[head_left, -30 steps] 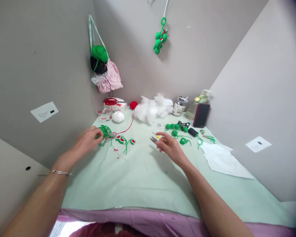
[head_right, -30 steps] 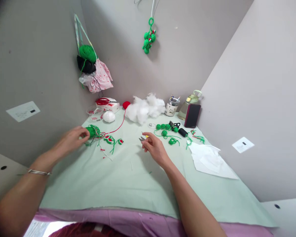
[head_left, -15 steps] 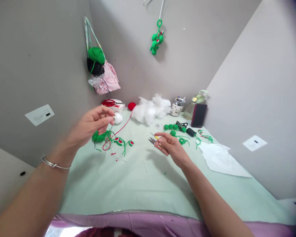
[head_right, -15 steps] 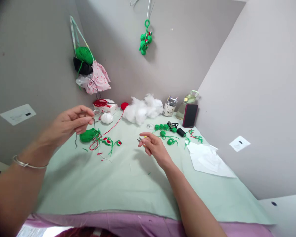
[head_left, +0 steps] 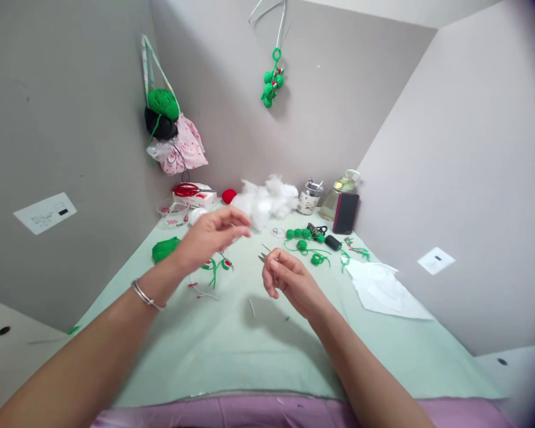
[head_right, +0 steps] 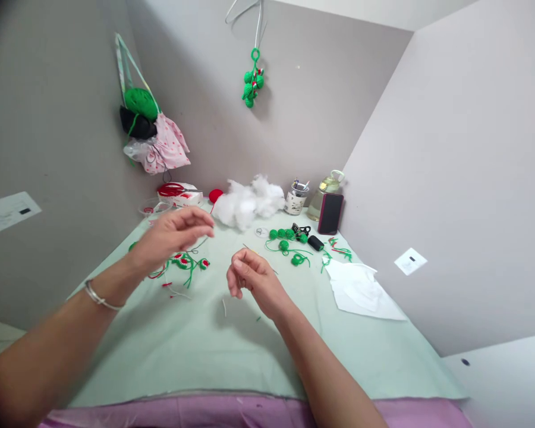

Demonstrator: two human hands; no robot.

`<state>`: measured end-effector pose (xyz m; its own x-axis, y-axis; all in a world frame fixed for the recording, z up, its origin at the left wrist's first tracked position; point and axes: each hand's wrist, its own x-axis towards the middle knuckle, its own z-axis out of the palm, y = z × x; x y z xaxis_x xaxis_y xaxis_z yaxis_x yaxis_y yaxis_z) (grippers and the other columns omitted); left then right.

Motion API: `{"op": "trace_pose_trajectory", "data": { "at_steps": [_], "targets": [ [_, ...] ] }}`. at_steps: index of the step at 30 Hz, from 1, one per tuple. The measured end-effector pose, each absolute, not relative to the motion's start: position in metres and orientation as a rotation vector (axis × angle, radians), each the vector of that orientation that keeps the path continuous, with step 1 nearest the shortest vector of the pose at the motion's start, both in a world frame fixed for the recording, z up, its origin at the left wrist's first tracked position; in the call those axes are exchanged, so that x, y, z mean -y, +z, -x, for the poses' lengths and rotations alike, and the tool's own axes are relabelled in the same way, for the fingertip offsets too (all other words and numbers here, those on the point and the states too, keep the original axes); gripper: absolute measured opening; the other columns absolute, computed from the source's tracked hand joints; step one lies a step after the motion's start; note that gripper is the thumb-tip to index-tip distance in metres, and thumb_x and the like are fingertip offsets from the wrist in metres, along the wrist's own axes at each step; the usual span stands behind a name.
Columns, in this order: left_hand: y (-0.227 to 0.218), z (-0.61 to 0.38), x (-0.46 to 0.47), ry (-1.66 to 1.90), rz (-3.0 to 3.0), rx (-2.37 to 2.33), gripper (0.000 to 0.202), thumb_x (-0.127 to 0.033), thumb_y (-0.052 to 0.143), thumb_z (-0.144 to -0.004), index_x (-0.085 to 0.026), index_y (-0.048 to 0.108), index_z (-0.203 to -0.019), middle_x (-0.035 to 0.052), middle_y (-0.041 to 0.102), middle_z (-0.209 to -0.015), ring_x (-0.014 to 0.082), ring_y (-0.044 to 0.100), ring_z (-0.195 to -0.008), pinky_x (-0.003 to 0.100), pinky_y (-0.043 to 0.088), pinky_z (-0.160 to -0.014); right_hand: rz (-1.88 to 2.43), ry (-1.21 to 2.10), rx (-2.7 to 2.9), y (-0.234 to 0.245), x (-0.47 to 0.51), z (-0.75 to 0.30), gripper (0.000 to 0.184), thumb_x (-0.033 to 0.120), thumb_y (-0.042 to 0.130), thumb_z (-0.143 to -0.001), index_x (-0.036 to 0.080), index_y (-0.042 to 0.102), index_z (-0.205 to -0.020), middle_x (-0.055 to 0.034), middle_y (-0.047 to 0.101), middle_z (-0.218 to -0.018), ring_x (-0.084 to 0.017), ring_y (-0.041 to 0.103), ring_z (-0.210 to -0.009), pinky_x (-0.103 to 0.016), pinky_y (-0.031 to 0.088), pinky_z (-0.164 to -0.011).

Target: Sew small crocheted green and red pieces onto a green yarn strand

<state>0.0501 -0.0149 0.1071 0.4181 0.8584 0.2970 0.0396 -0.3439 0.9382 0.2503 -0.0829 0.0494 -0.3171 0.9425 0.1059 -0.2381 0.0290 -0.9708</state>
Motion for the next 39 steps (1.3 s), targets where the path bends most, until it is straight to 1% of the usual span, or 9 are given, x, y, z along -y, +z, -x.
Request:
{"op": "trace_pose_trajectory", "data": {
  "at_steps": [6,10,12,17,22,26,30,36,39],
  "targets": [
    [0.113,0.014,-0.027,1.542,-1.335,-0.797,0.016,-0.021,0.070,-0.078,-0.017,0.061,-0.090,-0.0034,0.065,-0.079,0.0006,0.032,-0.046,0.016,0.020,-0.041,0.873,1.460,1.149,0.040,0.067,-0.271,0.027,0.040,0.064,-0.088,0.018,0.051,-0.078,0.0051,0.051,-0.060,-0.005,0.039,-0.045,-0.020,0.028,-0.046],
    [0.105,0.002,-0.008,1.228,-1.595,-0.865,0.018,-0.025,0.073,-0.075,-0.018,0.064,-0.089,-0.0020,0.066,-0.074,0.0031,0.031,-0.044,0.019,0.020,-0.040,0.823,1.422,1.079,0.039,0.062,-0.269,0.025,0.038,0.064,-0.088,0.018,0.053,-0.079,-0.0027,0.067,-0.090,-0.005,0.047,-0.051,-0.020,0.035,-0.050],
    [0.100,-0.019,0.012,0.933,-1.775,-0.878,0.014,-0.028,0.070,-0.078,-0.019,0.067,-0.089,-0.0017,0.066,-0.074,0.0053,0.038,-0.049,0.020,0.027,-0.044,0.791,1.414,1.098,0.040,0.066,-0.261,0.026,0.038,0.062,-0.089,0.018,0.052,-0.078,-0.0060,0.068,-0.105,-0.006,0.053,-0.057,-0.021,0.038,-0.051],
    [0.096,-0.058,0.038,0.760,-1.983,-0.747,0.013,-0.029,0.059,-0.086,-0.022,0.070,-0.087,-0.0033,0.066,-0.077,0.0071,0.042,-0.057,0.022,0.034,-0.053,0.713,1.545,1.245,0.042,0.078,-0.244,0.024,0.042,0.056,-0.093,0.020,0.052,-0.085,-0.0013,0.065,-0.073,-0.012,0.059,-0.057,-0.023,0.042,-0.052],
    [0.111,-0.028,0.007,1.246,-1.806,-0.912,0.016,-0.031,0.068,-0.081,-0.018,0.066,-0.090,-0.0035,0.062,-0.077,0.0046,0.035,-0.052,0.024,0.025,-0.048,0.805,1.523,1.238,0.043,0.077,-0.255,0.026,0.039,0.059,-0.092,0.019,0.048,-0.079,0.0047,0.054,-0.059,-0.006,0.043,-0.045,-0.020,0.032,-0.048],
    [0.119,0.021,-0.029,1.595,-1.617,-0.976,0.024,-0.032,0.065,-0.084,-0.015,0.062,-0.100,-0.0035,0.063,-0.080,0.0017,0.034,-0.054,0.026,0.017,-0.053,0.862,1.467,1.141,0.042,0.069,-0.267,0.028,0.040,0.063,-0.089,0.018,0.049,-0.078,0.0055,0.051,-0.059,-0.004,0.038,-0.044,-0.019,0.027,-0.046],
    [0.110,0.059,-0.050,1.779,-1.566,-1.057,0.028,-0.043,0.060,-0.086,-0.017,0.064,-0.095,0.0005,0.065,-0.083,0.0104,0.052,-0.075,0.031,0.013,-0.056,0.888,1.429,1.057,0.037,0.061,-0.274,0.028,0.041,0.067,-0.084,0.018,0.052,-0.078,0.0059,0.051,-0.060,-0.003,0.036,-0.043,-0.019,0.026,-0.043],
    [0.077,0.083,-0.060,1.848,-1.384,-1.256,0.033,-0.052,0.068,-0.075,-0.026,0.064,-0.095,0.0033,0.067,-0.093,0.0141,0.055,-0.073,0.031,0.022,-0.055,1.055,1.324,0.950,0.024,0.050,-0.284,0.033,0.043,0.075,-0.073,0.017,0.055,-0.073,0.0059,0.051,-0.055,-0.003,0.032,-0.040,-0.018,0.019,-0.036],
    [0.065,0.083,-0.055,1.708,-1.639,-1.493,0.034,-0.056,0.064,-0.077,-0.024,0.066,-0.091,0.0057,0.065,-0.089,0.0218,0.059,-0.083,0.037,0.037,-0.063,1.090,1.266,0.946,0.020,0.047,-0.284,0.033,0.042,0.076,-0.072,0.017,0.055,-0.073,0.0055,0.052,-0.054,-0.003,0.032,-0.039,-0.019,0.017,-0.036]
  ]
}}
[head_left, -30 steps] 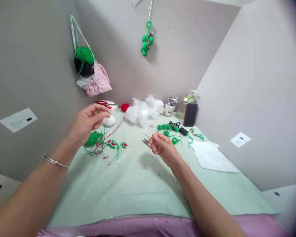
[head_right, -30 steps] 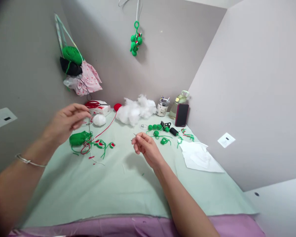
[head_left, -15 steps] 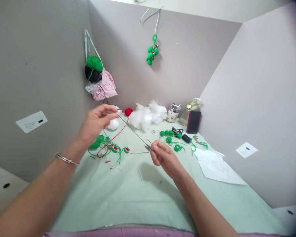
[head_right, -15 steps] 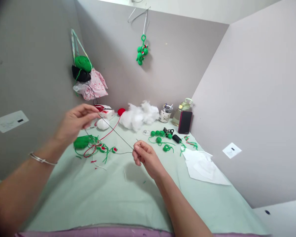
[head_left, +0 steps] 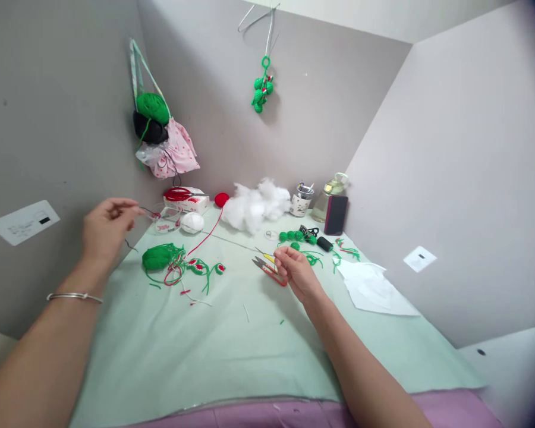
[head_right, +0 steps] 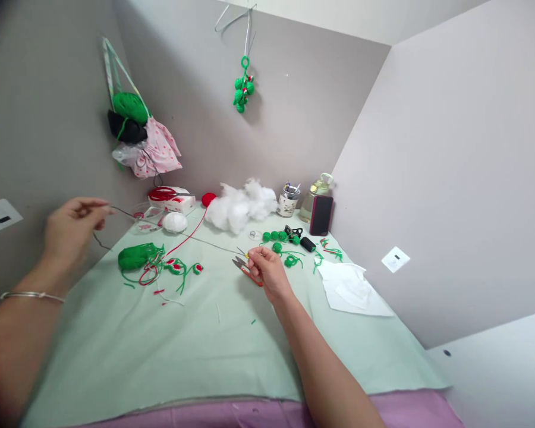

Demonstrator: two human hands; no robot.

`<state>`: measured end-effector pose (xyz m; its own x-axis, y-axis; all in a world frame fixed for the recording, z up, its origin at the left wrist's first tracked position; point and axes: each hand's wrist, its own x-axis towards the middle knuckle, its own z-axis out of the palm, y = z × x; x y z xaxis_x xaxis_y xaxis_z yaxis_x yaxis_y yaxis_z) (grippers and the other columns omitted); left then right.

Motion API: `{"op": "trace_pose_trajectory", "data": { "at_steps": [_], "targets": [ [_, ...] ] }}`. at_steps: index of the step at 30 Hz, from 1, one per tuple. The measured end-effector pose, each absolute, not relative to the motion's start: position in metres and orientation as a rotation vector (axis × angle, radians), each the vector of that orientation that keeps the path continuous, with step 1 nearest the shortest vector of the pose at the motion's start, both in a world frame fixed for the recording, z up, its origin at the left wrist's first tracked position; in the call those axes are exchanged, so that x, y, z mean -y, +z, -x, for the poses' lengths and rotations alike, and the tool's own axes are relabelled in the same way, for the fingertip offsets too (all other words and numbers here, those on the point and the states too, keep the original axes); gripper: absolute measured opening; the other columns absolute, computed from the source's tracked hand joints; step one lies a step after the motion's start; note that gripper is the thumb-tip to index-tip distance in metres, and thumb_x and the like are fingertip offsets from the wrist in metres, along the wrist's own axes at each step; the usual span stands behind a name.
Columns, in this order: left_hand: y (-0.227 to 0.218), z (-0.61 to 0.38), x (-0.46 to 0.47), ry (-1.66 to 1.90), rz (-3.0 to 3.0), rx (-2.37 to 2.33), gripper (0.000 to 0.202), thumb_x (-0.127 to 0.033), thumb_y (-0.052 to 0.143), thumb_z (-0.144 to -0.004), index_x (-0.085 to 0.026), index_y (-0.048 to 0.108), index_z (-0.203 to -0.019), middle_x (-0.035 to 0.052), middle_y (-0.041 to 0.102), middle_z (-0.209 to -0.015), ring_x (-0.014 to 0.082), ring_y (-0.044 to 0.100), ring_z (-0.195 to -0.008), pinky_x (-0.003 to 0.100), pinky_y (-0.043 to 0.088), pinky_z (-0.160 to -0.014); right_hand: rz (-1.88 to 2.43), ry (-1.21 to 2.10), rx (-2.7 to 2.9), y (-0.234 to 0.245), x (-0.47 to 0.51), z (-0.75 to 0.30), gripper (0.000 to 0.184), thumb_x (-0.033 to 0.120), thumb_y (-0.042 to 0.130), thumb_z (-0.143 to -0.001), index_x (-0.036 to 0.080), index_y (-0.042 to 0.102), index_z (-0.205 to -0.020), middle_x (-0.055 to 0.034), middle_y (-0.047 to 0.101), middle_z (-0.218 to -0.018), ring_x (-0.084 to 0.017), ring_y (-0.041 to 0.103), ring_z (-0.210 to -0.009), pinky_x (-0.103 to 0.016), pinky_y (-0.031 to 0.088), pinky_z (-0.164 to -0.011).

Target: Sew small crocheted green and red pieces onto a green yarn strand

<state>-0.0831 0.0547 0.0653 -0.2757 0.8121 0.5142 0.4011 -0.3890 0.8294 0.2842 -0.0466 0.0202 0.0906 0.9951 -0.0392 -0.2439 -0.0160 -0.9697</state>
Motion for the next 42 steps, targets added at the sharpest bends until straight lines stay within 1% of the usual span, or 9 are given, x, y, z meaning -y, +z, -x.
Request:
{"op": "trace_pose_trajectory", "data": {
  "at_steps": [3,5,9,13,16,22,29,35,42],
  "targets": [
    [0.066,0.061,-0.033,1.380,-2.074,-1.704,0.030,-0.051,0.069,-0.073,-0.024,0.068,-0.084,0.0079,0.065,-0.097,0.0320,0.055,-0.106,0.048,0.042,-0.085,1.080,1.262,1.022,0.019,0.047,-0.278,0.029,0.041,0.074,-0.075,0.017,0.057,-0.078,0.0044,0.057,-0.057,-0.003,0.033,-0.040,-0.019,0.017,-0.038],
    [0.069,0.031,-0.012,1.312,-2.150,-1.594,0.024,-0.046,0.061,-0.081,-0.024,0.067,-0.089,0.0061,0.065,-0.111,0.0297,0.052,-0.114,0.046,0.042,-0.093,1.080,1.268,1.103,0.019,0.050,-0.271,0.027,0.039,0.072,-0.078,0.017,0.057,-0.078,0.0036,0.059,-0.058,-0.003,0.034,-0.041,-0.019,0.019,-0.040],
    [0.063,-0.039,0.029,1.027,-1.862,-1.066,0.030,-0.048,0.049,-0.090,-0.020,0.055,-0.082,0.0050,0.062,-0.121,0.0170,0.060,-0.090,0.034,0.047,-0.084,1.069,1.289,1.248,0.023,0.059,-0.256,0.025,0.039,0.068,-0.083,0.017,0.056,-0.080,0.0026,0.061,-0.058,-0.004,0.037,-0.042,-0.020,0.023,-0.043],
    [0.042,-0.075,0.042,0.723,-1.778,-0.720,0.038,-0.051,0.038,-0.095,-0.019,0.054,-0.083,0.0032,0.064,-0.088,0.0157,0.059,-0.078,0.029,0.047,-0.074,1.048,1.306,1.298,0.026,0.065,-0.250,0.025,0.040,0.066,-0.085,0.017,0.056,-0.080,0.0029,0.060,-0.057,-0.005,0.041,-0.043,-0.020,0.027,-0.045],
    [0.028,-0.076,0.040,0.755,-1.892,-0.799,0.046,-0.050,0.034,-0.097,-0.018,0.058,-0.073,0.0007,0.057,-0.072,0.0150,0.053,-0.070,0.029,0.043,-0.071,1.042,1.292,1.271,0.029,0.066,-0.251,0.026,0.040,0.067,-0.084,0.017,0.057,-0.079,0.0032,0.059,-0.058,-0.006,0.042,-0.044,-0.020,0.030,-0.046],
    [0.022,-0.074,0.040,0.952,-1.838,-0.828,0.042,-0.045,0.038,-0.096,-0.018,0.065,-0.079,0.0045,0.060,-0.088,0.0181,0.054,-0.085,0.031,0.042,-0.083,1.000,1.309,1.280,0.031,0.071,-0.244,0.025,0.040,0.070,-0.082,0.018,0.058,-0.081,0.0003,0.064,-0.066,-0.009,0.052,-0.052,-0.022,0.041,-0.051],
    [0.029,-0.071,0.041,1.025,-0.966,-0.651,0.029,-0.043,0.058,-0.088,-0.017,0.065,-0.101,-0.0002,0.053,-0.080,0.0085,0.043,-0.061,0.024,0.042,-0.065,0.996,1.348,1.420,0.034,0.076,-0.239,0.020,0.037,0.070,-0.081,0.018,0.065,-0.078,-0.0030,0.068,-0.077,-0.013,0.061,-0.069,-0.028,0.048,-0.067],
    [0.022,-0.066,0.045,1.025,-1.409,-0.882,0.036,-0.040,0.047,-0.094,-0.018,0.064,-0.116,-0.0018,0.051,-0.068,0.0128,0.046,-0.065,0.026,0.041,-0.070,1.060,1.095,1.249,0.037,0.073,-0.252,0.018,0.035,0.074,-0.079,0.019,0.066,-0.075,0.0028,0.055,-0.063,-0.010,0.051,-0.055,-0.025,0.043,-0.058],
    [0.000,-0.077,0.059,0.994,-1.835,-0.833,0.046,-0.033,0.032,-0.099,-0.022,0.048,-0.141,0.0013,0.055,-0.077,0.0159,0.050,-0.074,0.029,0.044,-0.077,0.962,1.148,1.154,0.038,0.079,-0.243,0.020,0.034,0.073,-0.080,0.019,0.059,-0.080,-0.0034,0.070,-0.081,-0.014,0.064,-0.064,-0.031,0.052,-0.068]
  ]
}}
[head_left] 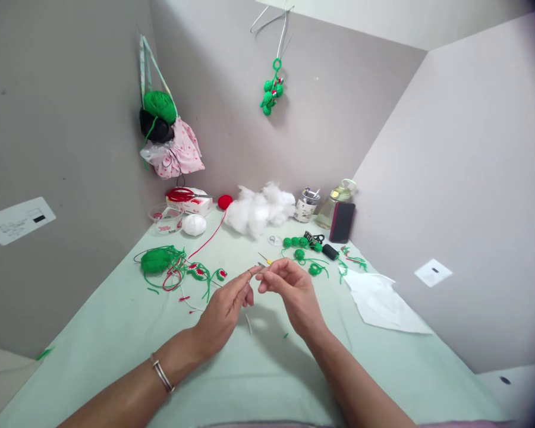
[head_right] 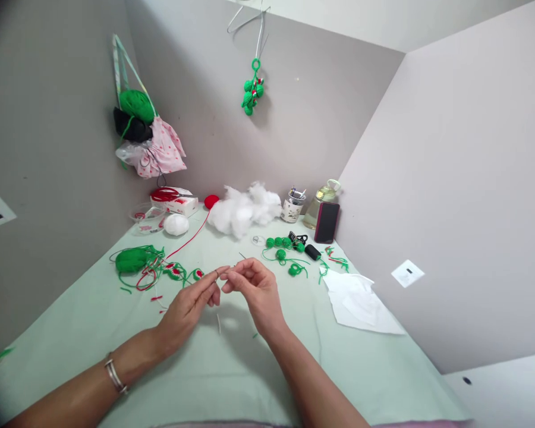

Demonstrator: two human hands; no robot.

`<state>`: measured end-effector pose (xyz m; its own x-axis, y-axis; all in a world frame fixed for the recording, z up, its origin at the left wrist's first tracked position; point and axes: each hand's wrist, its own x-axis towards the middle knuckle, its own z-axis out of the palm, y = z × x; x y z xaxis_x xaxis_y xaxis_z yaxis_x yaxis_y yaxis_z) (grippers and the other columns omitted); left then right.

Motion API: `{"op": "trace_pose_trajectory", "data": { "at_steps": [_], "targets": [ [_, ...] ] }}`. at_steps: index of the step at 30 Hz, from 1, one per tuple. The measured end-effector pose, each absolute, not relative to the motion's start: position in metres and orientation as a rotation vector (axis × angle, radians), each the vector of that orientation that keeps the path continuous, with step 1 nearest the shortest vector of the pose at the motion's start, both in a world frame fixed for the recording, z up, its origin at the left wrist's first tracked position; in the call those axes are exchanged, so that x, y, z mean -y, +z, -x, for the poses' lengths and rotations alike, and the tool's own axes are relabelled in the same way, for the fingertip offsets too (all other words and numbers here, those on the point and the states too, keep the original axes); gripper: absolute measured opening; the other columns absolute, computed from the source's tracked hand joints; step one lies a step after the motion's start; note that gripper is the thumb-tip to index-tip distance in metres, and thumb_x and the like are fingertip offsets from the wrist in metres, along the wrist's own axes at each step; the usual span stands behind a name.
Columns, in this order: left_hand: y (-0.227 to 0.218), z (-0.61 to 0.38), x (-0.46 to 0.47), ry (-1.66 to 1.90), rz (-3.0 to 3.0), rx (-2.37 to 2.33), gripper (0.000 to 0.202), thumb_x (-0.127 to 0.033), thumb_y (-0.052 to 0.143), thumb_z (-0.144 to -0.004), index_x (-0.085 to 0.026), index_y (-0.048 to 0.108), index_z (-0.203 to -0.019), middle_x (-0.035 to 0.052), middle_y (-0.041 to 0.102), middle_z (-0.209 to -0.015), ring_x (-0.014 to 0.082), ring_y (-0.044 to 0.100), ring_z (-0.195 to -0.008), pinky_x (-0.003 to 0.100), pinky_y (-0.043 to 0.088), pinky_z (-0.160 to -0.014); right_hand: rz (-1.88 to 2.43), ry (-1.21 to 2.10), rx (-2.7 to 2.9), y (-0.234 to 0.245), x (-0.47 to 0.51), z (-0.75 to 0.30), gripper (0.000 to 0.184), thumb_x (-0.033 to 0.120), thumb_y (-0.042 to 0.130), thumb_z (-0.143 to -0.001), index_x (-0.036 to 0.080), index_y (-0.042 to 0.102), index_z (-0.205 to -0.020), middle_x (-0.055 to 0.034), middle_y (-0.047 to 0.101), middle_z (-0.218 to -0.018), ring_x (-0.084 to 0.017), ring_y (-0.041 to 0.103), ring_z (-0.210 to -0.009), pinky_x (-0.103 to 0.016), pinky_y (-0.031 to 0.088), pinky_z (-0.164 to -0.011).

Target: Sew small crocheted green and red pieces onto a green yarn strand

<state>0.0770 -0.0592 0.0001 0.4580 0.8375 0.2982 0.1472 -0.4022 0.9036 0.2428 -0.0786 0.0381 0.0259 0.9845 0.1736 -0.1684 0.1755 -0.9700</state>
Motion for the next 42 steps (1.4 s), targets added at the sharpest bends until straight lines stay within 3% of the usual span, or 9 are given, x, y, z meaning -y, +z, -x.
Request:
{"op": "trace_pose_trajectory", "data": {
  "at_steps": [4,7,10,17,29,42],
  "targets": [
    [-0.006,-0.076,0.060,1.099,-1.926,-0.818,0.047,-0.027,0.031,-0.100,-0.023,0.044,-0.144,0.0025,0.056,-0.080,0.0162,0.052,-0.076,0.030,0.046,-0.078,1.033,1.067,1.279,0.039,0.083,-0.236,0.017,0.031,0.070,-0.081,0.020,0.060,-0.075,0.0005,0.064,-0.068,-0.014,0.063,-0.064,-0.029,0.052,-0.066],
    [-0.007,-0.075,0.058,1.129,-1.980,-0.809,0.047,-0.026,0.031,-0.100,-0.022,0.043,-0.145,0.0031,0.057,-0.081,0.0161,0.052,-0.077,0.030,0.046,-0.079,1.068,0.977,1.399,0.035,0.083,-0.236,0.007,0.029,0.063,-0.086,0.021,0.063,-0.087,0.0015,0.063,-0.069,-0.014,0.063,-0.063,-0.030,0.052,-0.068],
    [-0.007,-0.073,0.055,1.118,-2.009,-0.833,0.048,-0.026,0.031,-0.100,-0.023,0.040,-0.147,0.0027,0.057,-0.083,0.0155,0.052,-0.077,0.030,0.045,-0.081,1.166,0.882,1.509,0.032,0.083,-0.239,0.012,0.028,0.059,-0.088,0.022,0.064,-0.098,0.0010,0.063,-0.071,-0.014,0.061,-0.062,-0.030,0.051,-0.067],
    [-0.006,-0.072,0.055,1.103,-2.015,-0.844,0.048,-0.028,0.030,-0.100,-0.022,0.039,-0.147,0.0020,0.055,-0.081,0.0152,0.052,-0.078,0.029,0.045,-0.082,1.236,0.775,1.618,0.030,0.082,-0.241,0.020,0.034,0.056,-0.091,0.021,0.063,-0.078,0.0012,0.057,-0.064,-0.011,0.052,-0.055,-0.025,0.043,-0.057],
    [-0.006,-0.075,0.056,1.077,-2.012,-0.858,0.047,-0.029,0.032,-0.101,-0.021,0.041,-0.146,0.0021,0.056,-0.081,0.0147,0.053,-0.078,0.028,0.045,-0.081,1.308,0.626,1.722,0.029,0.084,-0.242,0.014,0.029,0.054,-0.091,0.023,0.065,-0.085,0.0033,0.057,-0.060,-0.009,0.045,-0.050,-0.023,0.033,-0.051],
    [-0.008,-0.076,0.057,1.051,-2.043,-0.886,0.047,-0.031,0.031,-0.101,-0.019,0.041,-0.146,0.0026,0.058,-0.083,0.0145,0.055,-0.079,0.028,0.046,-0.081,1.334,0.609,1.767,0.033,0.085,-0.240,0.016,0.026,0.052,-0.090,0.022,0.060,-0.076,0.0057,0.049,-0.052,-0.009,0.040,-0.048,-0.022,0.031,-0.051]
  ]
}}
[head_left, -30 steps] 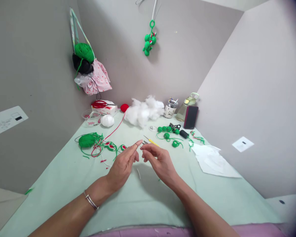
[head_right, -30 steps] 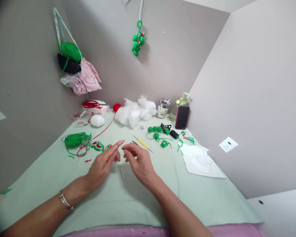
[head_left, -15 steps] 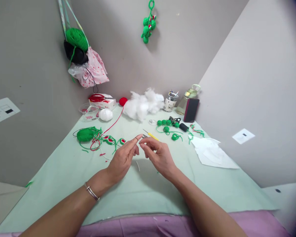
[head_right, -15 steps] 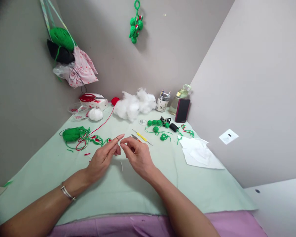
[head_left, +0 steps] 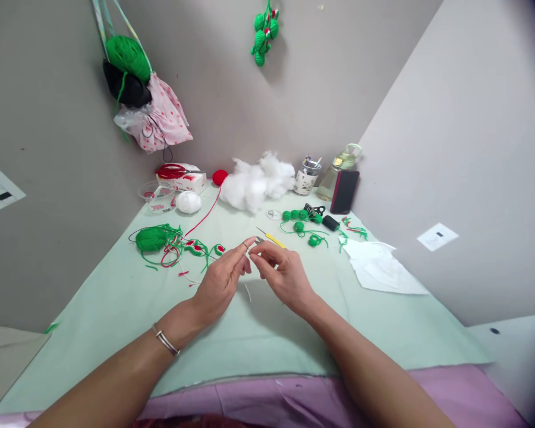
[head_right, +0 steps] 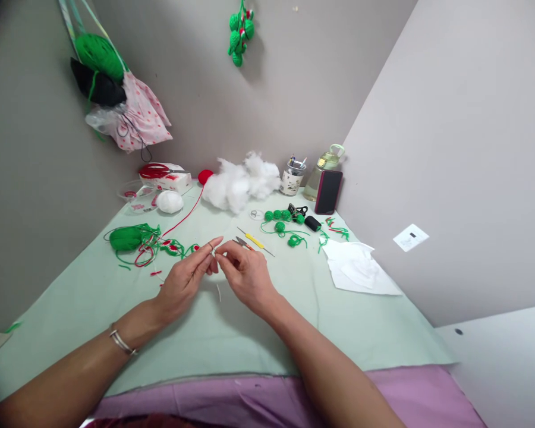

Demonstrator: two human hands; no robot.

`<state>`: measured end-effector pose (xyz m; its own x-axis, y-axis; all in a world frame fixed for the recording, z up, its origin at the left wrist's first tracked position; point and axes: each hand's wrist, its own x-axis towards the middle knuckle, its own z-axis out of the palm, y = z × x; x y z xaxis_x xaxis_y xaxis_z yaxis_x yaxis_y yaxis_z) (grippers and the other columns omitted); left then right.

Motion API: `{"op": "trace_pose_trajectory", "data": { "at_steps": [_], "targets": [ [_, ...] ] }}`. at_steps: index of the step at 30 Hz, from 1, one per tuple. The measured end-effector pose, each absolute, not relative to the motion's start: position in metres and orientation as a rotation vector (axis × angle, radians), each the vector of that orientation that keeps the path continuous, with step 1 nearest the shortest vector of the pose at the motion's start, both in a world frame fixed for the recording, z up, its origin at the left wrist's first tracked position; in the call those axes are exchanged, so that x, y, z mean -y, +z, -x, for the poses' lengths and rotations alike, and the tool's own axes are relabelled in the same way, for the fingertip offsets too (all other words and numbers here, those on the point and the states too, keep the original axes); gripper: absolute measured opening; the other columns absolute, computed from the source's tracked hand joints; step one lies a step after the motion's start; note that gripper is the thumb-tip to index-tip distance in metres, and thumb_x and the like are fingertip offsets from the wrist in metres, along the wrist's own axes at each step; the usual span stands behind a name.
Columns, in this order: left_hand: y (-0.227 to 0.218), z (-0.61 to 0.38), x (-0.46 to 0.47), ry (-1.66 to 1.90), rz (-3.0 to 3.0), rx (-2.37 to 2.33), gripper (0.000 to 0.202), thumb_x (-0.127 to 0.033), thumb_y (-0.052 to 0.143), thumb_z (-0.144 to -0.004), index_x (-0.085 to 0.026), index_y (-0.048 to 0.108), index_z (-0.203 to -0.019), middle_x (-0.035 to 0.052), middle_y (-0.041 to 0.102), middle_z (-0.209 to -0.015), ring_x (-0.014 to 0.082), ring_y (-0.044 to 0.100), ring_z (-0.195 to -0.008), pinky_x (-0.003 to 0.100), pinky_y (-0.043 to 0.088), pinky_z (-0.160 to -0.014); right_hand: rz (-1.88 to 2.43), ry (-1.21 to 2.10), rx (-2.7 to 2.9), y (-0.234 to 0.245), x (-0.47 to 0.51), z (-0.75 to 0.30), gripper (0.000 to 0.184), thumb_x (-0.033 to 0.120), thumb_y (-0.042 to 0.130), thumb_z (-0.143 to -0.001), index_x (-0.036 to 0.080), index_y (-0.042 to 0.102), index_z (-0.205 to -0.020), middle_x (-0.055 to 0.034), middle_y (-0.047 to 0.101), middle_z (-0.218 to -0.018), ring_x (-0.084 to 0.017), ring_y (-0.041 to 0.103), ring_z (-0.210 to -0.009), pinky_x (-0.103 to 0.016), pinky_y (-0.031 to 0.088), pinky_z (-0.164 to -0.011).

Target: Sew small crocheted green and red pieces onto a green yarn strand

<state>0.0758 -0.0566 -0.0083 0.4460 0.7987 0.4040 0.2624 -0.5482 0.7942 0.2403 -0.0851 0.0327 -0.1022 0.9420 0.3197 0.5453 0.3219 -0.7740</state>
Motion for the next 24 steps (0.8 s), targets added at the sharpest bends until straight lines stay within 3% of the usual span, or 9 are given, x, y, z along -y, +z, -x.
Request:
{"op": "trace_pose_trajectory", "data": {
  "at_steps": [4,8,11,24],
  "targets": [
    [-0.0068,-0.0770,0.0570,1.057,-2.086,-0.875,0.046,-0.029,0.032,-0.101,-0.019,0.040,-0.145,0.0059,0.061,-0.099,0.0155,0.058,-0.089,0.030,0.047,-0.087,1.368,0.608,1.775,0.0327,0.0840,-0.2393,0.016,0.026,0.052,-0.089,0.021,0.061,-0.078,0.0061,0.048,-0.053,-0.009,0.039,-0.049,-0.022,0.031,-0.053],
    [-0.0036,-0.0782,0.0577,1.089,-2.128,-0.859,0.042,-0.026,0.033,-0.101,-0.021,0.044,-0.141,0.0091,0.055,-0.118,0.0173,0.056,-0.108,0.033,0.044,-0.099,1.397,0.557,1.784,0.0311,0.0827,-0.2390,0.016,0.026,0.052,-0.089,0.020,0.061,-0.077,0.0069,0.043,-0.052,-0.008,0.034,-0.049,-0.022,0.029,-0.053],
    [-0.0029,-0.0788,0.0581,1.102,-2.103,-0.861,0.041,-0.026,0.033,-0.101,-0.022,0.047,-0.139,0.0097,0.052,-0.124,0.0175,0.054,-0.113,0.033,0.044,-0.100,1.396,0.570,1.755,0.0294,0.0807,-0.2397,0.014,0.025,0.053,-0.088,0.020,0.061,-0.078,0.0070,0.041,-0.052,-0.009,0.033,-0.050,-0.022,0.029,-0.053],
    [-0.0063,-0.0766,0.0569,1.087,-2.155,-0.902,0.042,-0.025,0.033,-0.101,-0.025,0.045,-0.141,0.0096,0.048,-0.130,0.0194,0.053,-0.119,0.036,0.043,-0.104,1.361,0.745,1.673,0.0263,0.0771,-0.2430,0.015,0.028,0.055,-0.086,0.018,0.064,-0.081,0.0061,0.043,-0.051,-0.009,0.038,-0.050,-0.024,0.028,-0.051]
  ]
}}
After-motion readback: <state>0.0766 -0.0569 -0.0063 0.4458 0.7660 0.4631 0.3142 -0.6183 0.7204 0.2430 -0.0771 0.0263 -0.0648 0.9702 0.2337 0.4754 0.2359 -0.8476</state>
